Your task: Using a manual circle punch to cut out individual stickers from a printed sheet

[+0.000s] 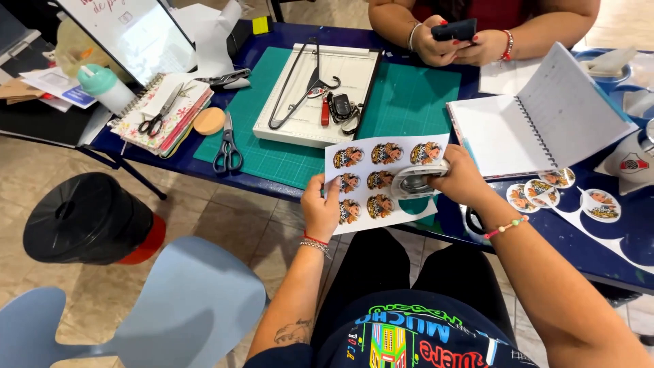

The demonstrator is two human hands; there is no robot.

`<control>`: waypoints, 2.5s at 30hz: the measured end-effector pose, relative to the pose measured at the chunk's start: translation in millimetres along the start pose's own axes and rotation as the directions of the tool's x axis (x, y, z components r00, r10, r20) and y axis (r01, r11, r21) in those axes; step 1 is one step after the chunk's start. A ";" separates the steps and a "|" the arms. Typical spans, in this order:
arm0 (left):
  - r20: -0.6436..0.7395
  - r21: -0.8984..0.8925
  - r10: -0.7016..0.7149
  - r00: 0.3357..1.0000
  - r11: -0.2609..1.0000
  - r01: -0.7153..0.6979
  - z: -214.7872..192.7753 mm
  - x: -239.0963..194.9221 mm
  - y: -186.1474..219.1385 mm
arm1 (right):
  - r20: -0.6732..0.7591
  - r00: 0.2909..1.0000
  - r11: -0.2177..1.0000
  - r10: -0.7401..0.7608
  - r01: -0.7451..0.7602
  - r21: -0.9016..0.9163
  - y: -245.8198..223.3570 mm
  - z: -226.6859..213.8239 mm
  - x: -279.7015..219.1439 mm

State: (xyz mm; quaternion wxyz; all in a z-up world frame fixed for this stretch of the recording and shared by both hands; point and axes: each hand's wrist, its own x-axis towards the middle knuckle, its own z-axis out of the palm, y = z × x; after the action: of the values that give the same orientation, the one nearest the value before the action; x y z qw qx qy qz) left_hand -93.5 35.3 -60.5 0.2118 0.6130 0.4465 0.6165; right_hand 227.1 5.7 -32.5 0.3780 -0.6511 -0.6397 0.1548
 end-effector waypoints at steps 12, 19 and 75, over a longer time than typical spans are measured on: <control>-0.052 -0.210 -0.025 0.998 0.978 0.014 -35.1 32.9 16.9 | 0.046 0.998 0.988 0.050 -0.056 0.141 -0.5 -15.9 -9.0; -0.123 -0.243 0.010 0.992 0.969 -0.040 -74.4 44.4 -0.3 | 0.073 0.993 0.979 0.095 -0.106 0.171 -9.8 -13.8 -11.7; 0.567 -0.375 -0.061 0.822 0.869 0.323 -98.2 5.0 81.9 | 0.174 0.944 0.412 0.279 -0.281 0.867 -69.3 -113.8 -184.6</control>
State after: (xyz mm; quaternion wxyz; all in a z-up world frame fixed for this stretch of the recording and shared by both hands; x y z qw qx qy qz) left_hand -163.6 -31.2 23.4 0.5284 0.6438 0.2734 0.4813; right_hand 230.8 -210.4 39.0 0.6271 -0.4586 -0.3495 0.5237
